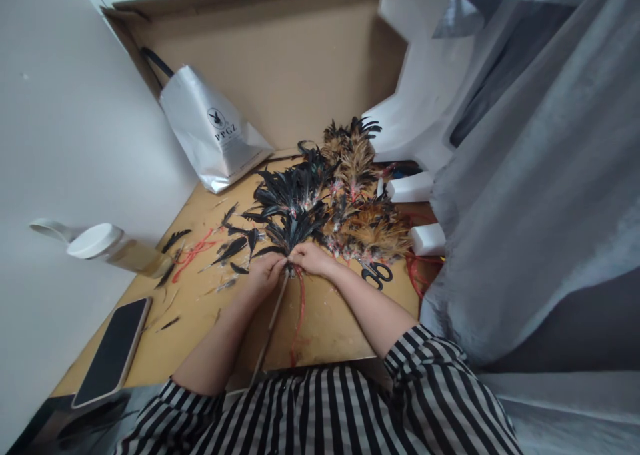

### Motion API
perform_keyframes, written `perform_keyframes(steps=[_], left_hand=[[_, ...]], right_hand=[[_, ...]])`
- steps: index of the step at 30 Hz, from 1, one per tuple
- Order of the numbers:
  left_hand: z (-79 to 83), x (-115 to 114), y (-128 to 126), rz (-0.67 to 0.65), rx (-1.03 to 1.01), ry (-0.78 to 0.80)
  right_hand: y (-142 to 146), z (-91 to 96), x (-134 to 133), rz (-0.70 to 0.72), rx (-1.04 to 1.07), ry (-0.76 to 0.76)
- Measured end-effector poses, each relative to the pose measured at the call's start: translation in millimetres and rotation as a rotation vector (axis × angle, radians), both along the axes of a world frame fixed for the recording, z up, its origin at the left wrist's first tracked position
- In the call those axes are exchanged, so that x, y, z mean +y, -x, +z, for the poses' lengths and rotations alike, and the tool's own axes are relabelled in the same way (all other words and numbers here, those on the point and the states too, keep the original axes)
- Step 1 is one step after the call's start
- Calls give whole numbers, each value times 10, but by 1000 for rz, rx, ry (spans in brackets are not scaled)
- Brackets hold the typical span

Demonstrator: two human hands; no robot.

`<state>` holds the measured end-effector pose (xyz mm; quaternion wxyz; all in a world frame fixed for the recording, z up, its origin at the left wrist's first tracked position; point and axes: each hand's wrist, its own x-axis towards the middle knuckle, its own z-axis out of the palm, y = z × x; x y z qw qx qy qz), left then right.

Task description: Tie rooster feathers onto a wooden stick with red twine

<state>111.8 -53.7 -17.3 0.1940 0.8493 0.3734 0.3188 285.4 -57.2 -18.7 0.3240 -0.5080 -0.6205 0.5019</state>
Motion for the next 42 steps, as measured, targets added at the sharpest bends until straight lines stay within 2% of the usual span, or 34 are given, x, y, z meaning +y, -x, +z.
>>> perform_keyframes(steps=[2,5,7,9,11,13,15,18,22,26,29,36,39,42], left_hand=[[15,-23,37,20,12,-24],[35,-36,103,76,-6,11],[30,-28,130,111,-81,95],[12,-14,130,158,-230,264],[-4,-1,108,209,-416,495],[0,5,77,230,-593,688],[26,3,50,196,-749,794],[78,-5,25,94,-939,903],[104,-12,16,25,-1045,999],[103,-17,16,-14,-1076,1070],[103,-15,31,-37,-1100,1107],[54,-2,125,-178,-1145,1191],[47,7,152,-147,-1155,1265],[51,29,167,-41,-1194,1310]], right_hand=[[-85,1,6,22,-24,-11],[-230,66,-6,46,-119,-148],[-285,125,-24,53,-159,-233],[-282,161,-42,32,-134,-240],[-229,161,-62,26,-24,-120],[-149,133,-87,47,145,88],[-63,96,-116,48,314,269],[35,61,-149,46,493,397],[63,61,-148,88,510,374],[24,68,-113,148,450,291],[3,50,-94,164,484,281],[34,33,-148,182,754,512],[105,75,-198,198,822,570],[180,118,-233,200,856,582]])
